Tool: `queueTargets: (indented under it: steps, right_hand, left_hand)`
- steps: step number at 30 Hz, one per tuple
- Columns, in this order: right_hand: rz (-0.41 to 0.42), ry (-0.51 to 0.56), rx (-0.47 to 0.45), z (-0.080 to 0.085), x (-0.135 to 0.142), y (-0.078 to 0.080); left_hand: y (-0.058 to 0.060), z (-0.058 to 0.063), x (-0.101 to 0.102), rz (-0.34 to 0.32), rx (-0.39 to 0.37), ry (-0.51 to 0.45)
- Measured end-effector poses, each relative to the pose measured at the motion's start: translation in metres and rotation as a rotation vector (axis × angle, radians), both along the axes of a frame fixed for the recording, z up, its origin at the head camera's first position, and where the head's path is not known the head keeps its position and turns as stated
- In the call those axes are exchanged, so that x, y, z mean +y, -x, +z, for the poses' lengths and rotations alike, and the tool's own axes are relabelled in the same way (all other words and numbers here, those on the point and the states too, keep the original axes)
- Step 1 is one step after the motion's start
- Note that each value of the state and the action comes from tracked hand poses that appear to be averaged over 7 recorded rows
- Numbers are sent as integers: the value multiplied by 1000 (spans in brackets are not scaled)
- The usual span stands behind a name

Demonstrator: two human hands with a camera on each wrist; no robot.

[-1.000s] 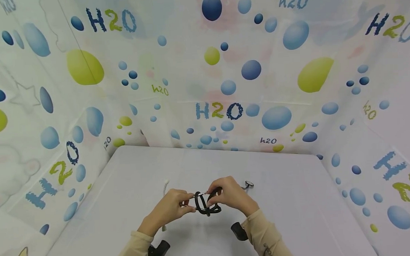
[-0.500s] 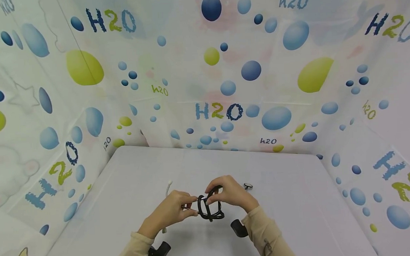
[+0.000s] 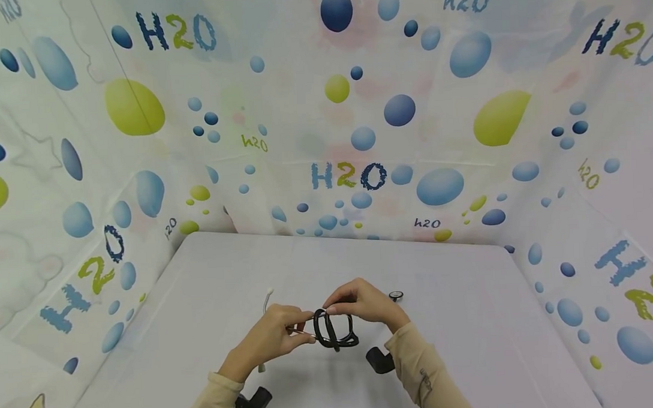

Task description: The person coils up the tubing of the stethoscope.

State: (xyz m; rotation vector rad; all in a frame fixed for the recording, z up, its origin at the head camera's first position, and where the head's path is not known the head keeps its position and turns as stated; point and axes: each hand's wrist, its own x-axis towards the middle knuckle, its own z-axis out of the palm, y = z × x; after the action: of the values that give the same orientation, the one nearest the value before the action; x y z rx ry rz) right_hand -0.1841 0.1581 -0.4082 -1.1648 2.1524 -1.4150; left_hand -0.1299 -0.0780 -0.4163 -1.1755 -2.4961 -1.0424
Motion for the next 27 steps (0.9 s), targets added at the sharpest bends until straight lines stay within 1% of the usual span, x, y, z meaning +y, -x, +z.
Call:
queueTargets:
  steps: [2, 4, 7, 9, 13, 16, 19, 24, 27]
  right_hand:
    - [8, 14, -18, -2, 2, 2]
    - [10, 32, -59, -3, 5, 2]
    - [37, 84, -158, -6, 8, 2]
    - [78, 135, -234, -9, 10, 3]
    - [201, 259, -386, -17, 11, 5]
    - [282, 334, -468, -21, 10, 6]
    - [317, 371, -520, -25, 9, 6]
    - [304, 369, -570, -29, 7, 4]
    - [319, 368, -575, -31, 7, 4]
  left_hand:
    - [0, 0, 0, -3, 8, -19]
    - [0, 1, 1, -16, 21, -23]
    - [-1, 2, 1, -42, 37, -22]
    - [-2, 3, 2, -60, 41, -20]
    - [-4, 5, 3, -84, 39, -13]
    - [-6, 6, 3, -90, 32, -6]
    - [-7, 6, 3, -89, 20, 0]
    - [-9, 5, 2, -92, 4, -4]
    - [-10, 6, 1, -98, -22, -12]
